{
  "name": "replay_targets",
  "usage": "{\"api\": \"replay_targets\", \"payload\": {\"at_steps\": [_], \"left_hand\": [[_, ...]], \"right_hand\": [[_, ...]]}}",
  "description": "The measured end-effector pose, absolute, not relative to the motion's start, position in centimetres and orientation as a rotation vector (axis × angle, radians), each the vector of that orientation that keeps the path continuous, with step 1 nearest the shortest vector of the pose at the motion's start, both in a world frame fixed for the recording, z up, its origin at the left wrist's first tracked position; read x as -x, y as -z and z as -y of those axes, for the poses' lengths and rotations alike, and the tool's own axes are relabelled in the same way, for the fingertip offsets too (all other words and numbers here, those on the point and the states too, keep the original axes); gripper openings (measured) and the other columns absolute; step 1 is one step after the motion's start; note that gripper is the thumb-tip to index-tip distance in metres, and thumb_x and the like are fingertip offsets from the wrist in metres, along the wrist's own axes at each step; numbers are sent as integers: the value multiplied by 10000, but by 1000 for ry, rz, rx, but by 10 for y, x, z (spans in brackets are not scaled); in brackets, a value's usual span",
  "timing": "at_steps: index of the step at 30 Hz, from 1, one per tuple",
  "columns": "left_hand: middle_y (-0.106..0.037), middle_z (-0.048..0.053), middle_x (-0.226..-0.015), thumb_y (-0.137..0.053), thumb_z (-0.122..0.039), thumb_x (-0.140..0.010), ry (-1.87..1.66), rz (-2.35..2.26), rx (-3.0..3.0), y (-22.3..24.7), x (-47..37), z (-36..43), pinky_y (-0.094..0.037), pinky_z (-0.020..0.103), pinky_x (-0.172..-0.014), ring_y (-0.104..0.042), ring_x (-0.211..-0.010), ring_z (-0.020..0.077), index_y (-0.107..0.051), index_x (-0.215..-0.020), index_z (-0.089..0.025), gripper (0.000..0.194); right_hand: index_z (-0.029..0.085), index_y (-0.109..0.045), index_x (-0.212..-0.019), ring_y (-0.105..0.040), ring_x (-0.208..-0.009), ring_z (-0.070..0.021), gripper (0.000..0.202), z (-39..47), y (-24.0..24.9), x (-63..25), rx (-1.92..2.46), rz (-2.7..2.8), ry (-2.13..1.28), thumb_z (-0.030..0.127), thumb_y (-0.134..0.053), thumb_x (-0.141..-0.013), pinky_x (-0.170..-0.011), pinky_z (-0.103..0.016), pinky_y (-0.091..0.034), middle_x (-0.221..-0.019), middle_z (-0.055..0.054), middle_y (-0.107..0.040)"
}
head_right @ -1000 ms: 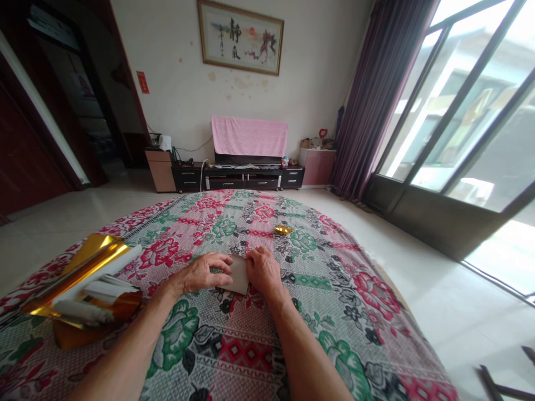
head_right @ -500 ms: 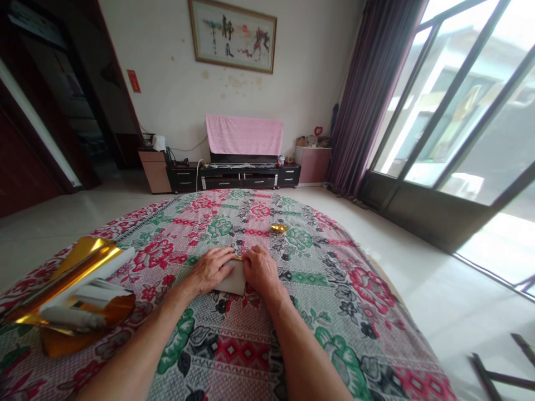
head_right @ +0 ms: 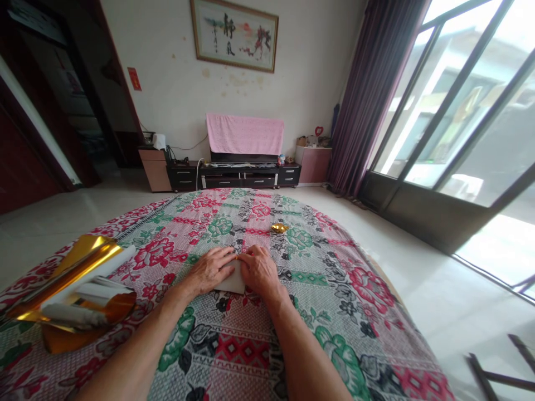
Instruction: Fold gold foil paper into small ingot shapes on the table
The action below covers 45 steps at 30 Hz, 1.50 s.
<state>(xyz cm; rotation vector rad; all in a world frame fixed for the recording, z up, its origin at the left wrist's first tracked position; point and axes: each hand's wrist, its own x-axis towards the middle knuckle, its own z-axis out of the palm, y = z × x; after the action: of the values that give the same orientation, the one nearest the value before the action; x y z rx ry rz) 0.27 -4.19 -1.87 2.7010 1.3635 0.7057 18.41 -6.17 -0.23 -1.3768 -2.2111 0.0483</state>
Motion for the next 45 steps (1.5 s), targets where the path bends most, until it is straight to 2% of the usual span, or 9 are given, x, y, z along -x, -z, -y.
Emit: {"api": "replay_targets", "payload": {"at_steps": [6, 11, 24, 31, 34, 37, 41, 43, 45], "left_hand": [[-499, 67, -1322, -467, -405, -856, -697, -1386, -2668, 19, -3, 43, -339, 417, -1031, -425, -1207, 240, -576, -1196, -240, 394], [-508, 59, -1316, -460, -417, -861, -686, -1411, -2642, 17, -4, 44, -343, 408, -1031, -431, -1210, 235, -585, -1186, -256, 384], [-592, 48, -1203, -479, -262, -852, -861, -1442, -2628, 24, 1, 40, -420, 384, -978, -506, -1117, 211, -658, -1076, -262, 286], [-581, 86, -1212, -489, -329, -843, -859, -1564, -2607, 26, 2, 42, -423, 414, -965, -508, -1118, 248, -669, -1072, -234, 307], [-572, 109, -1222, -486, -334, -842, -861, -1592, -2592, 24, 1, 44, -415, 417, -968, -501, -1127, 260, -670, -1074, -213, 320], [-575, 108, -1213, -479, -329, -845, -867, -1621, -2578, 22, 1, 46, -414, 416, -965, -505, -1114, 260, -672, -1071, -211, 319], [-586, 100, -1187, -476, -346, -844, -862, -1760, -2560, 19, 6, 46, -416, 405, -958, -512, -1090, 259, -675, -1068, -217, 326], [-594, 97, -1171, -480, -347, -841, -863, -1827, -2552, 19, 9, 45, -418, 395, -951, -516, -1078, 258, -679, -1060, -219, 323], [-596, 102, -1166, -481, -344, -838, -863, -1880, -2543, 19, 10, 44, -417, 389, -947, -522, -1064, 258, -682, -1055, -211, 324]], "right_hand": [[267, -650, -1089, -491, -908, -163, 303, 63, 3, -184, 1373, 2221, -36, 205, -462, -860, -864, -273, -374, -967, -58, -559], [268, -683, -1028, -504, -913, -162, 277, 64, 2, -185, 1382, 2166, -44, 192, -500, -836, -883, -282, -359, -920, -54, -566], [234, -734, -853, -537, -837, -132, 249, 65, 4, -190, 1462, 2047, -50, 159, -504, -794, -821, -237, -385, -845, -39, -577], [195, -730, -781, -543, -785, -132, 248, 66, 3, -191, 1530, 2032, -45, 139, -488, -779, -745, -220, -406, -802, -47, -587], [178, -718, -832, -551, -801, -139, 263, 68, 3, -192, 1492, 1970, -60, 119, -468, -779, -749, -229, -417, -861, -60, -600], [175, -687, -922, -552, -897, -145, 269, 72, 0, -192, 1282, 1939, -133, 105, -469, -780, -829, -240, -413, -976, -65, -600], [179, -670, -803, -553, -902, -145, 173, 78, -5, -190, 1062, 2022, -313, 188, -498, -821, -857, -262, -411, -946, -53, -602], [175, -660, -790, -549, -887, -157, 114, 79, -5, -189, 1012, 2084, -358, 246, -571, -791, -840, -282, -419, -944, -57, -589], [172, -652, -820, -539, -882, -172, 150, 78, -3, -188, 963, 2150, -362, 285, -657, -721, -825, -302, -424, -953, -62, -573]]}}
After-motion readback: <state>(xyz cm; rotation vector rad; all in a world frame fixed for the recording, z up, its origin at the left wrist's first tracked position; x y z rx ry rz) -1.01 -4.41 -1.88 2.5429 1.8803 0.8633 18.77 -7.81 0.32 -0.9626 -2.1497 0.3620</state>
